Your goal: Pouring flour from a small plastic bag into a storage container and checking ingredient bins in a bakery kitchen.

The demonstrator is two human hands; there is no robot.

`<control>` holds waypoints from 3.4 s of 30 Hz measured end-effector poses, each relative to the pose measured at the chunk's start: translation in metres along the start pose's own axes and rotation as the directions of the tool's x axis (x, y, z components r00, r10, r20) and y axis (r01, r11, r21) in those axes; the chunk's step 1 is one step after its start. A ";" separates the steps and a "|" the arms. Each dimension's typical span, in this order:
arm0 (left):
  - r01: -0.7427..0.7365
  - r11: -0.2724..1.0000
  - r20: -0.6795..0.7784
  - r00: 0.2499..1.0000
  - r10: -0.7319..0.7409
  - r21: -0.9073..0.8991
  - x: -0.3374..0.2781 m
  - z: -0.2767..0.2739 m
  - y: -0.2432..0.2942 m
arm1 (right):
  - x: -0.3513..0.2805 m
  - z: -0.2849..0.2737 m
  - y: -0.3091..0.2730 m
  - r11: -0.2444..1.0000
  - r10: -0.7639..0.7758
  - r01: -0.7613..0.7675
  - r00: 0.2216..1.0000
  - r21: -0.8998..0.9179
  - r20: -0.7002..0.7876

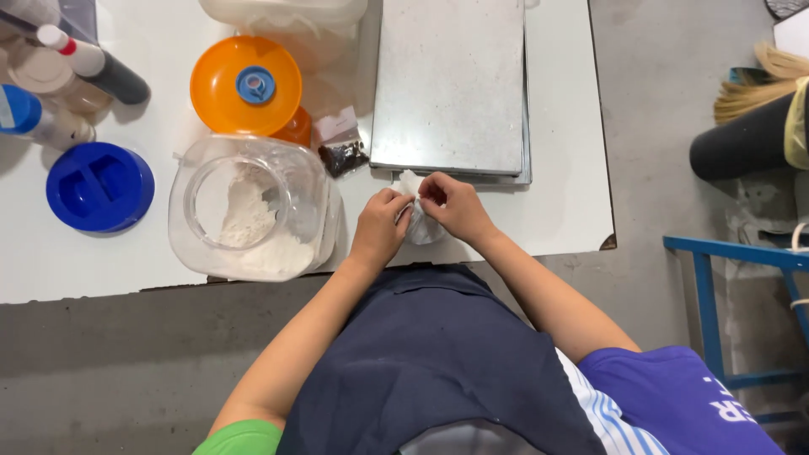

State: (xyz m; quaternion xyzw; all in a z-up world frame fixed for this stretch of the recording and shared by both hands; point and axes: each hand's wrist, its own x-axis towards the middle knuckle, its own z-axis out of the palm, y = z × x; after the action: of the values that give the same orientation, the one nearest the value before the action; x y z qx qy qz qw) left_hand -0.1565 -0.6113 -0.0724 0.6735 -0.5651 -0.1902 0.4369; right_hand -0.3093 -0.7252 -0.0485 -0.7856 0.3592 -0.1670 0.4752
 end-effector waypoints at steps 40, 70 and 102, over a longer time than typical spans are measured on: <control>-0.383 0.875 0.125 0.924 0.362 0.295 0.015 0.000 -0.001 | 0.016 -0.020 -0.021 0.993 -0.077 0.098 0.960 -0.066 0.268; -0.417 0.863 0.134 0.909 0.395 0.286 0.018 0.011 -0.016 | 0.035 -0.006 0.012 0.966 0.188 -0.241 0.907 0.097 0.376; -0.165 0.985 0.010 0.986 0.165 0.051 0.006 0.028 -0.017 | 0.033 -0.006 0.038 0.823 -0.028 -0.229 0.898 0.520 0.440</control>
State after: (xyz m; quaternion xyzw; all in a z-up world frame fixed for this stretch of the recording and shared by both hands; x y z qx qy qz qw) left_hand -0.1659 -0.6276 -0.1002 0.6347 -0.6251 -0.1409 0.4320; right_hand -0.3063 -0.7638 -0.0814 -0.6083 0.2230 -0.0620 0.7592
